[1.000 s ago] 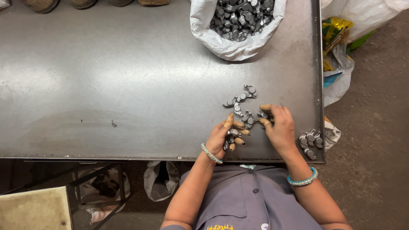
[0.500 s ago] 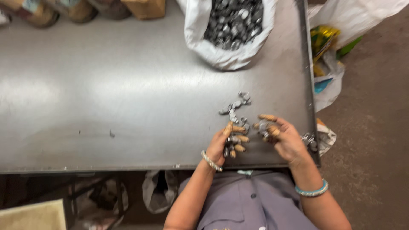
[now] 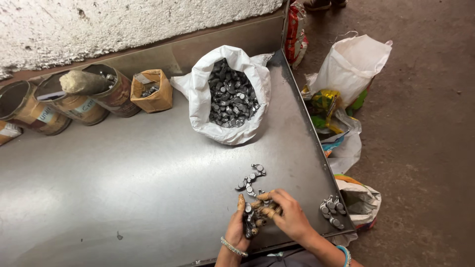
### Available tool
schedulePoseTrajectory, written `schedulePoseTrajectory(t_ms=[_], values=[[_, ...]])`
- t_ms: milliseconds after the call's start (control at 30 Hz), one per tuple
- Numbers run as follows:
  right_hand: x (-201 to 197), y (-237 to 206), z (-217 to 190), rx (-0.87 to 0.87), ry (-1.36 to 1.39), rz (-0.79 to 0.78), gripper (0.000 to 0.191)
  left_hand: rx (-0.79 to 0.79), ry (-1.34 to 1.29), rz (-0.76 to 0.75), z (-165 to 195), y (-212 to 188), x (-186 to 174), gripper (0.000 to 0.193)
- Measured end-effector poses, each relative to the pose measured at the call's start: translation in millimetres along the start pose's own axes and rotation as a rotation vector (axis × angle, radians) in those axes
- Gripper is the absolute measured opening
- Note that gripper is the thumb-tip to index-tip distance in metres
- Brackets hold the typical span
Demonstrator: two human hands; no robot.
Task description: The person sorts small metal pieces on a steel table, picking up items one at a time, examining them by hand, and placing accepted pieces into a white sack while setting others aside. They occasionally sweep groups of pieces across the table and gather handfuls from the sack.
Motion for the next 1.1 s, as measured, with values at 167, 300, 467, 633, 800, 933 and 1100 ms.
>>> schedulePoseTrajectory(t_ms=[167,300,467,633,800,933,1100], values=[[1,-1,7,-0.047,-0.298,0.066,0.042,0.026,0.002,0.032,28,3,8,0.063],[27,-5,4,-0.091,-0.384,-0.041,0.074,0.048,-0.010,0.072,58,13,25,0.069],[46,-7,8,-0.089,-0.510,-0.091,0.079,0.097,0.011,-0.001,98,31,63,0.076],[48,-4,25,-0.087,-0.462,-0.069,0.065,0.138,-0.017,0.054,144,70,87,0.077],[49,-3,36,-0.092,-0.418,-0.030,0.054,0.319,-0.194,-0.129,215,103,148,0.073],[47,0,36,-0.100,-0.453,-0.008,0.054,0.545,-0.155,-0.022,276,104,180,0.078],[44,-3,34,-0.043,-0.439,-0.055,0.059,0.603,-0.026,-0.132,289,98,197,0.073]])
Point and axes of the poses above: each hand's wrist, its own y-axis towards the middle knuckle, its own x-axis out of the palm, z = x × y, the point moved 10 cm from there along y, towards the middle knuckle, and after that the axes turned 1 degree about y, right-handed, at the moved point
